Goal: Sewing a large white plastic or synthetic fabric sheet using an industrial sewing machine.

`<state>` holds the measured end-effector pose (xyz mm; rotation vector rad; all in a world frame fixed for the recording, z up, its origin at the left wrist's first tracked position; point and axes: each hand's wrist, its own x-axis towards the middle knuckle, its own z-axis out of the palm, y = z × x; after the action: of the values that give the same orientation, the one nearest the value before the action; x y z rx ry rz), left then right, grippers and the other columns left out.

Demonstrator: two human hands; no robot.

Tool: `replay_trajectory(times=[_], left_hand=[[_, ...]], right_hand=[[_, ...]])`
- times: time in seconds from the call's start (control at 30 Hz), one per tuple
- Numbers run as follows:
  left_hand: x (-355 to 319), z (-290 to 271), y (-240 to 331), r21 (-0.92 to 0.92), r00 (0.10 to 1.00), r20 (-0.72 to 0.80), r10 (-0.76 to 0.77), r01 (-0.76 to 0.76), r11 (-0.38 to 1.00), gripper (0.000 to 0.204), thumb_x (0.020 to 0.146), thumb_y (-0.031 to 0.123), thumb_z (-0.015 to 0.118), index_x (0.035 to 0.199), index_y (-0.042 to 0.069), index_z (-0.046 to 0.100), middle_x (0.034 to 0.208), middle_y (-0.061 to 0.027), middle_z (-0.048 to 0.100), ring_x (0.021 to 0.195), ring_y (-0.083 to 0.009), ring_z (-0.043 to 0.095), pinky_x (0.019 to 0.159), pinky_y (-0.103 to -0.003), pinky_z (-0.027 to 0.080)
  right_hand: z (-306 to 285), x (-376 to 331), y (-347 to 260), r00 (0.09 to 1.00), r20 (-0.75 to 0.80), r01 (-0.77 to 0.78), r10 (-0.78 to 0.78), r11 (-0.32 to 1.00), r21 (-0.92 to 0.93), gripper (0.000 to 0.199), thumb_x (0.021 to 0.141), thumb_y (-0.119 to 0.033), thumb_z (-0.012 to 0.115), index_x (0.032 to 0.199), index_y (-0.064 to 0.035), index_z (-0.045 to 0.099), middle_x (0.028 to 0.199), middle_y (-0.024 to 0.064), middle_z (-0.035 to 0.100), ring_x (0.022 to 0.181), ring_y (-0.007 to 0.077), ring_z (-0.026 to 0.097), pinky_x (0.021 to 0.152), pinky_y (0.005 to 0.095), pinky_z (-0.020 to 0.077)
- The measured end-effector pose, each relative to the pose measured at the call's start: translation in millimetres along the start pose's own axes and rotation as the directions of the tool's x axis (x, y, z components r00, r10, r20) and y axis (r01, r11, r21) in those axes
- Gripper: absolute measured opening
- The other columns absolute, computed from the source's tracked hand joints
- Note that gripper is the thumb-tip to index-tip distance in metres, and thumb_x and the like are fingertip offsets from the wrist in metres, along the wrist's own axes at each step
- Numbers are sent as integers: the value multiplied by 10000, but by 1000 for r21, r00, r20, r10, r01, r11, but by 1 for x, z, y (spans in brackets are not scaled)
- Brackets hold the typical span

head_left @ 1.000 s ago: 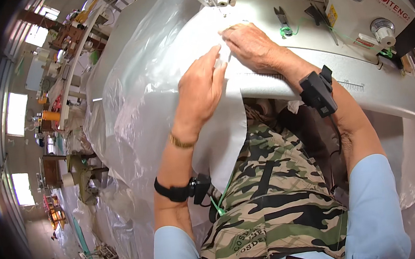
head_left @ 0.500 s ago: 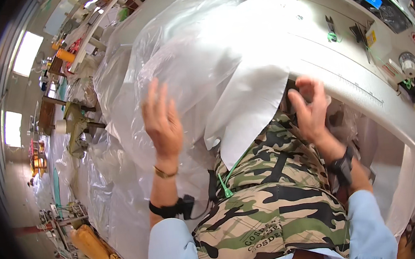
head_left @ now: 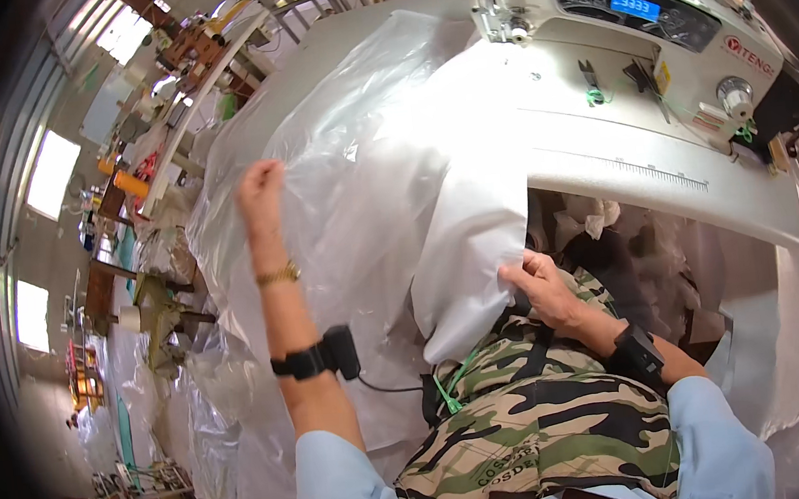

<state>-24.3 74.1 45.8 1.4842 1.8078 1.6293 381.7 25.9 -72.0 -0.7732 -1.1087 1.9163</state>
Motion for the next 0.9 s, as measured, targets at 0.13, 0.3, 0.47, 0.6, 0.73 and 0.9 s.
replay_trajectory(times=[0.13, 0.3, 0.47, 0.6, 0.73, 0.9], left_hand=[[-85, 3, 130, -137, 963, 35, 266, -259, 956, 128, 914, 126, 688, 870, 19, 633, 813, 32, 559, 748, -66, 496, 697, -220, 414], [-169, 18, 160, 9, 705, 659, 261, -355, 935, 88, 811, 58, 692, 844, 31, 615, 774, -83, 573, 719, -266, 551, 702, -331, 445], [-262, 48, 83, 391, 550, 832, -71, -492, 778, 25, 816, 63, 611, 806, 46, 627, 797, -127, 613, 791, -303, 618, 686, -393, 478], [-268, 62, 96, 334, 400, 912, -96, -585, 739, 72, 794, 86, 583, 800, 33, 630, 742, -118, 628, 706, -317, 634, 659, -410, 505], [-218, 74, 185, 191, 464, 880, 100, -539, 820, 126, 802, 99, 650, 906, 32, 674, 788, -99, 667, 709, -325, 660, 661, -418, 530], [-212, 69, 211, -15, 602, 774, 199, -297, 955, 462, 756, 132, 807, 1187, 63, 653, 1125, -107, 660, 832, -278, 694, 666, -349, 558]], right_hand=[[3, -16, -8, 979, 191, -87, 67, 991, 103, 271, 961, -158, 591, 1166, 16, 635, 1035, 25, 675, 902, 82, 602, 829, 252, 477], [5, -21, -14, 963, 255, -100, 84, 994, 50, 330, 957, -150, 582, 1225, 41, 606, 1117, 59, 672, 975, 103, 612, 909, 282, 479], [6, -28, -20, 960, 256, -109, 117, 993, -44, 310, 960, -151, 556, 1188, 49, 620, 1082, 42, 668, 945, 93, 600, 862, 269, 488], [7, -29, -12, 977, 208, -17, 38, 995, -99, 310, 945, -156, 555, 1148, 65, 636, 1018, 23, 665, 893, 74, 577, 797, 248, 486], [-2, -23, 6, 985, 172, 7, 30, 977, -215, 305, 945, -171, 572, 1107, 78, 640, 942, 9, 654, 841, 66, 548, 746, 249, 469], [11, -34, -17, 980, 199, 58, -20, 981, -185, 269, 934, -178, 604, 1038, 57, 682, 873, 3, 660, 797, 62, 552, 721, 250, 475]])
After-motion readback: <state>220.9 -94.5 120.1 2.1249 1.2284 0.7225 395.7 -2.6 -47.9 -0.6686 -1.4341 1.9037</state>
